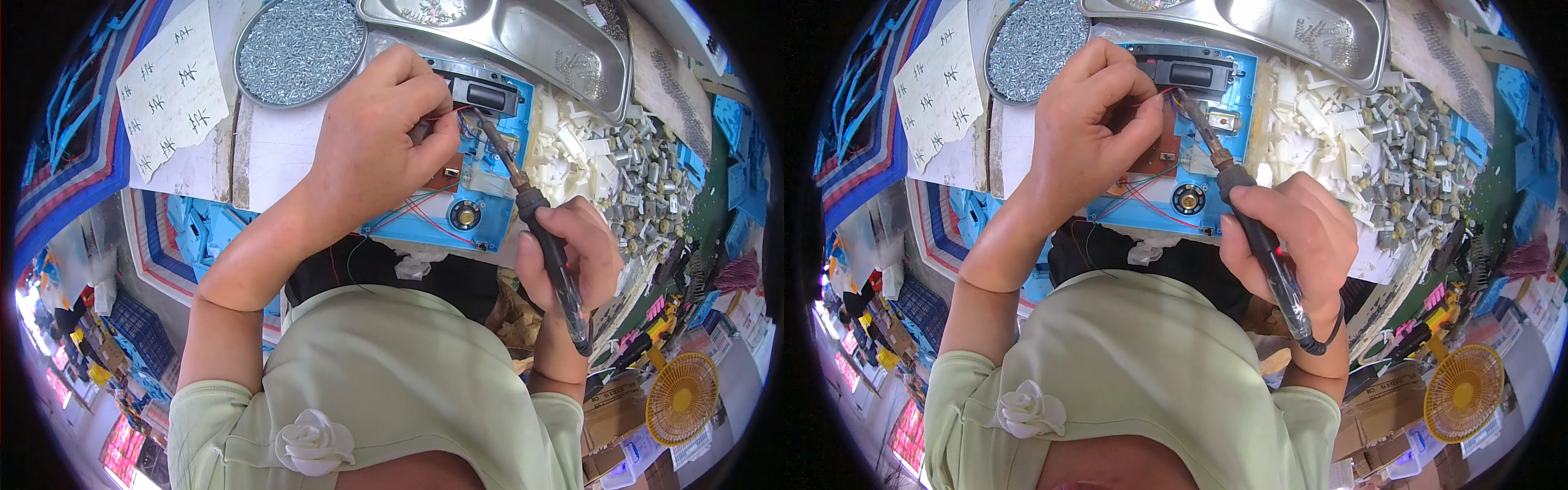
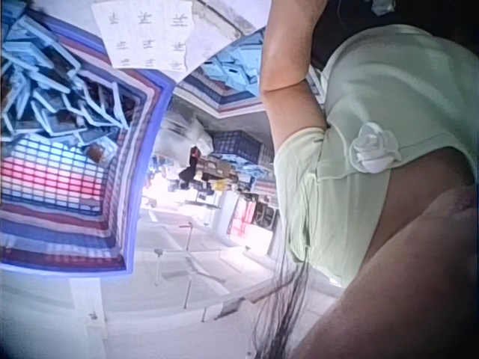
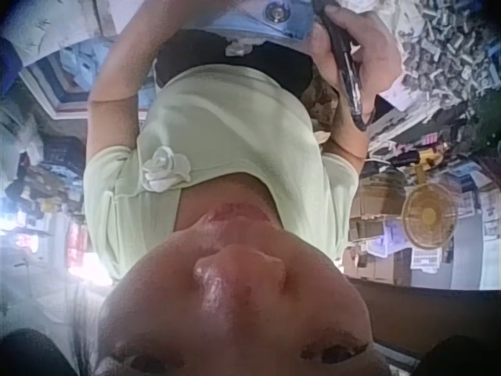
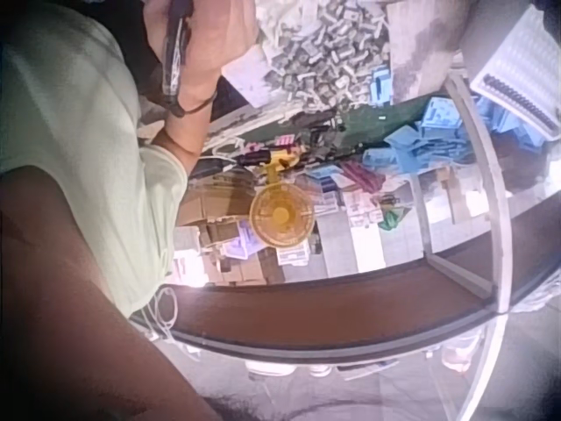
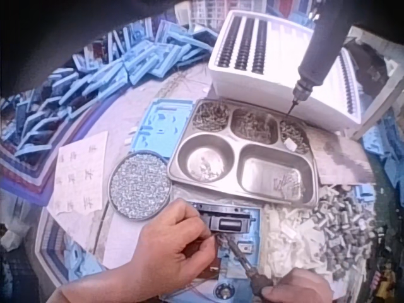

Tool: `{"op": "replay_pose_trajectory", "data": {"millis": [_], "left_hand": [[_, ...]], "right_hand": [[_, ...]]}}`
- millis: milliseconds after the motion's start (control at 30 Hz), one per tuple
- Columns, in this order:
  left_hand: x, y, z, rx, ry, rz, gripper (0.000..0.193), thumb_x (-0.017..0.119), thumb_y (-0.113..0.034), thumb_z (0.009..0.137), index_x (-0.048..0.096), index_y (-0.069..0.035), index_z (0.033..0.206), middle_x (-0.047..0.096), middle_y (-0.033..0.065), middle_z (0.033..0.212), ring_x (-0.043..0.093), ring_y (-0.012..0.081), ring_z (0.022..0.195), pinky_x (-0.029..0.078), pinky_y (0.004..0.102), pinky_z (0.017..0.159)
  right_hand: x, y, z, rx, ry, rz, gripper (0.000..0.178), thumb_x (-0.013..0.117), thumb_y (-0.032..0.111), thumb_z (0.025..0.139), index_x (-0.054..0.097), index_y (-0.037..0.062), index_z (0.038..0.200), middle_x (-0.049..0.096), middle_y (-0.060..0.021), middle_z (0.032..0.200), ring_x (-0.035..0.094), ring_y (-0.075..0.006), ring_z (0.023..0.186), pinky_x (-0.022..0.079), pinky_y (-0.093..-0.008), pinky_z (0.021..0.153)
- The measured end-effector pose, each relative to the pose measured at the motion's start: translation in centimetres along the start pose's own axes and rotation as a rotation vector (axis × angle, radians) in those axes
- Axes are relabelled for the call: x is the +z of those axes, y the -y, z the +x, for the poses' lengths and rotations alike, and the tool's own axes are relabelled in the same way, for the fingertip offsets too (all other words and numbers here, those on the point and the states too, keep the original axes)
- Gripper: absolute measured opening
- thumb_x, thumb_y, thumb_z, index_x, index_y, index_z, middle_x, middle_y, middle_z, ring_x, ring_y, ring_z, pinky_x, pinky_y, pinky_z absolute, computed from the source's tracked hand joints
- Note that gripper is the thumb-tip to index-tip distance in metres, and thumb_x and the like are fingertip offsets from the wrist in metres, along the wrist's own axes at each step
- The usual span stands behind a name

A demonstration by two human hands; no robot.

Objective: The recorder solders wires and uses an electric screwdriver to assemble a blue electronic device housing.

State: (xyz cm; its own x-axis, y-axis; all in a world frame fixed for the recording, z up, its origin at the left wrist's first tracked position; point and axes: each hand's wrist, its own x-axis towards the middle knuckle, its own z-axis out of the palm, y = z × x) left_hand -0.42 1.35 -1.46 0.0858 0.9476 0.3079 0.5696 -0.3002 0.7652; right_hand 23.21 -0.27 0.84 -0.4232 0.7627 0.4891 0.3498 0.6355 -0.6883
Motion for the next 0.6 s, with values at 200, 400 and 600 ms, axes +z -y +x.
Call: {"op": "replay_pose_trajectory", "data": {"millis": [200, 400, 600], "left_hand": [[0.04, 0.10, 0.04, 0.040, -0.015, 0.016, 0.006, 0.072, -0.001, 0.082, 0.065, -0.001, 0.082, 0.052, 0.0044, 0.083, 0.056, 0.0121, 0.066, 0.046, 0.0261, 0.057], [0.08, 0.19, 0.04, 0.042, -0.024, 0.017, 0.006, 0.071, -0.001, 0.082, 0.065, -0.001, 0.082, 0.053, 0.0046, 0.083, 0.056, 0.0126, 0.066, 0.047, 0.0261, 0.057], [0.18, 0.19, 0.01, 0.035, -0.025, 0.017, 0.006, 0.071, -0.001, 0.082, 0.065, -0.001, 0.082, 0.053, 0.0049, 0.083, 0.056, 0.0128, 0.066, 0.047, 0.0262, 0.057]], "right_hand": [[0.12, 0.04, 0.10, 0.013, 0.012, -0.018, 0.032, 0.079, 0.003, 0.075, 0.067, 0.0035, 0.104, 0.056, -0.0058, 0.063, 0.052, -0.0206, 0.050, 0.039, -0.0306, 0.047], [0.16, -0.27, 0.20, -0.010, 0.033, -0.013, 0.035, 0.080, 0.002, 0.073, 0.067, 0.0075, 0.105, 0.055, -0.0042, 0.063, 0.051, -0.0206, 0.052, 0.040, -0.0307, 0.047], [-0.14, -0.71, 0.47, -0.097, 0.076, -0.094, 0.037, 0.080, 0.000, 0.071, 0.068, 0.0101, 0.104, 0.054, -0.0037, 0.064, 0.052, -0.0209, 0.054, 0.041, -0.0311, 0.048]]}}
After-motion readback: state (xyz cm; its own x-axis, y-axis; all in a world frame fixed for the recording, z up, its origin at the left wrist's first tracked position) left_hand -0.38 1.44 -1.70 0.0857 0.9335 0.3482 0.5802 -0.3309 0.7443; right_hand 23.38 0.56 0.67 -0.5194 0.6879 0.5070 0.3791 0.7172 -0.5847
